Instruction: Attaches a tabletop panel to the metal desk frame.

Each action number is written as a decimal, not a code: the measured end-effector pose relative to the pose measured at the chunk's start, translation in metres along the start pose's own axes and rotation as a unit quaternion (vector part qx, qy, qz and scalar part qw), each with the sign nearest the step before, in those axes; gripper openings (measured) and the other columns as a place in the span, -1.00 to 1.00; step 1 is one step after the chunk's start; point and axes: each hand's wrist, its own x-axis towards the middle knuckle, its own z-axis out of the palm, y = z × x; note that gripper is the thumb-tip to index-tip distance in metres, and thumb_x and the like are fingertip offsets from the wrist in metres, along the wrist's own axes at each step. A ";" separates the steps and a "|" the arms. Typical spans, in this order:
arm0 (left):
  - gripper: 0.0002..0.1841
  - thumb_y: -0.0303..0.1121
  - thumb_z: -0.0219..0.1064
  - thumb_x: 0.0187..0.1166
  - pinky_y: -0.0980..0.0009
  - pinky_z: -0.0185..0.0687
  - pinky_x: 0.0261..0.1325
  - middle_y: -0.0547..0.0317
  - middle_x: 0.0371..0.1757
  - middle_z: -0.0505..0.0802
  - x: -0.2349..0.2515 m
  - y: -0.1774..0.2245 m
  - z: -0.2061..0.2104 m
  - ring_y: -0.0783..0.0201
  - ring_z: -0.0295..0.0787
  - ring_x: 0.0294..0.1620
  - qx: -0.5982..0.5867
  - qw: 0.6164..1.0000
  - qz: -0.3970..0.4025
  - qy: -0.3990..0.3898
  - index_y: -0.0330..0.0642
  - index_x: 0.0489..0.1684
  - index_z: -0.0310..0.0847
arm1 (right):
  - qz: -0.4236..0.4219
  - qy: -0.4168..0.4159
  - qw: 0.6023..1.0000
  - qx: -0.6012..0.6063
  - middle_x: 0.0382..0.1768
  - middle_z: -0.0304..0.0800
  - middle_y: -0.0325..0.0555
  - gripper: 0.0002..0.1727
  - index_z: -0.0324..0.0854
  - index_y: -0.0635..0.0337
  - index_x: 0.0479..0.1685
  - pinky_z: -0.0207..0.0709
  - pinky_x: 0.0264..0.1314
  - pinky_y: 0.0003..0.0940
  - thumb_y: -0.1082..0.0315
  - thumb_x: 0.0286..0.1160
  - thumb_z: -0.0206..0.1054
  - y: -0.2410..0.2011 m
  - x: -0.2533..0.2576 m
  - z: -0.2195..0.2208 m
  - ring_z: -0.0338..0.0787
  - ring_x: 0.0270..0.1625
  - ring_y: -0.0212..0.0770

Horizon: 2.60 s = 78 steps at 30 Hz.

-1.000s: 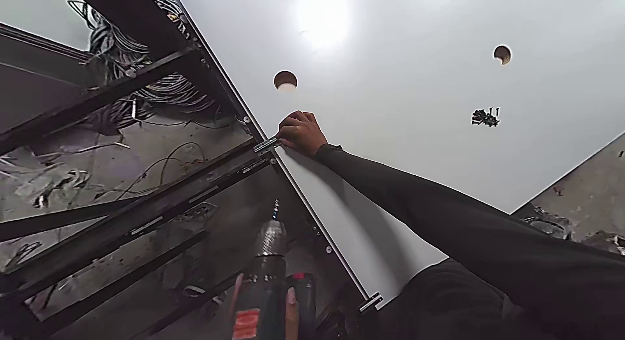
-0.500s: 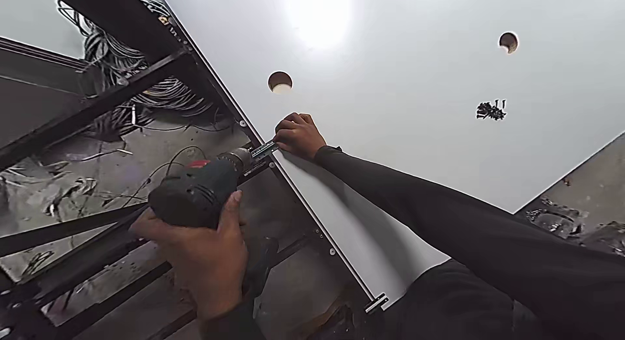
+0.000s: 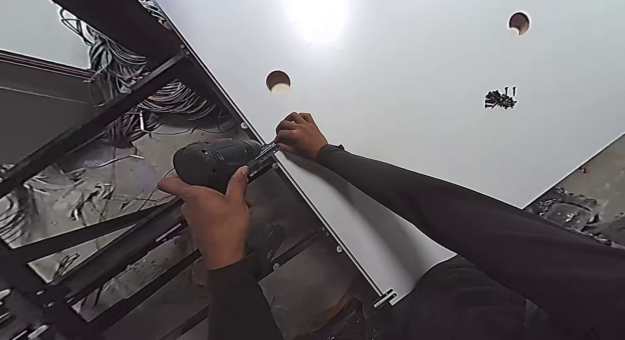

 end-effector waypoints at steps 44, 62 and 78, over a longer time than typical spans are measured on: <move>0.03 0.10 0.45 0.52 -0.46 0.59 0.02 -0.52 0.03 0.74 -0.005 0.028 0.027 -0.51 0.76 0.02 0.200 0.980 0.003 -0.010 -0.13 0.81 -0.26 | 0.044 -0.035 0.997 0.058 0.24 0.85 -0.28 -0.74 0.86 -0.14 0.14 0.32 0.64 0.05 0.18 0.54 0.42 -0.003 -0.008 -0.014 0.63 0.50 -0.12; -0.74 -0.55 0.30 0.58 0.37 0.85 -0.44 0.15 -0.45 0.81 -0.310 -0.003 0.079 0.31 0.78 -0.58 -0.336 0.940 0.029 -0.056 -0.42 0.15 0.46 | 0.450 0.212 0.866 -0.047 0.11 0.82 0.05 -0.73 0.78 0.18 0.13 0.68 0.32 -0.01 0.28 0.56 0.39 0.195 -0.376 -0.322 0.83 0.15 -0.02; -0.30 -0.51 0.62 0.22 0.36 0.86 -0.42 0.01 -0.41 0.84 -0.404 0.035 0.121 0.30 0.81 -0.57 -0.277 0.961 0.018 -0.002 -0.50 0.36 0.34 | 0.578 0.163 0.799 -0.034 0.13 0.78 0.30 -0.66 0.75 0.22 0.06 0.50 0.08 0.59 0.14 0.56 0.35 0.252 -0.329 -0.397 0.74 0.24 0.43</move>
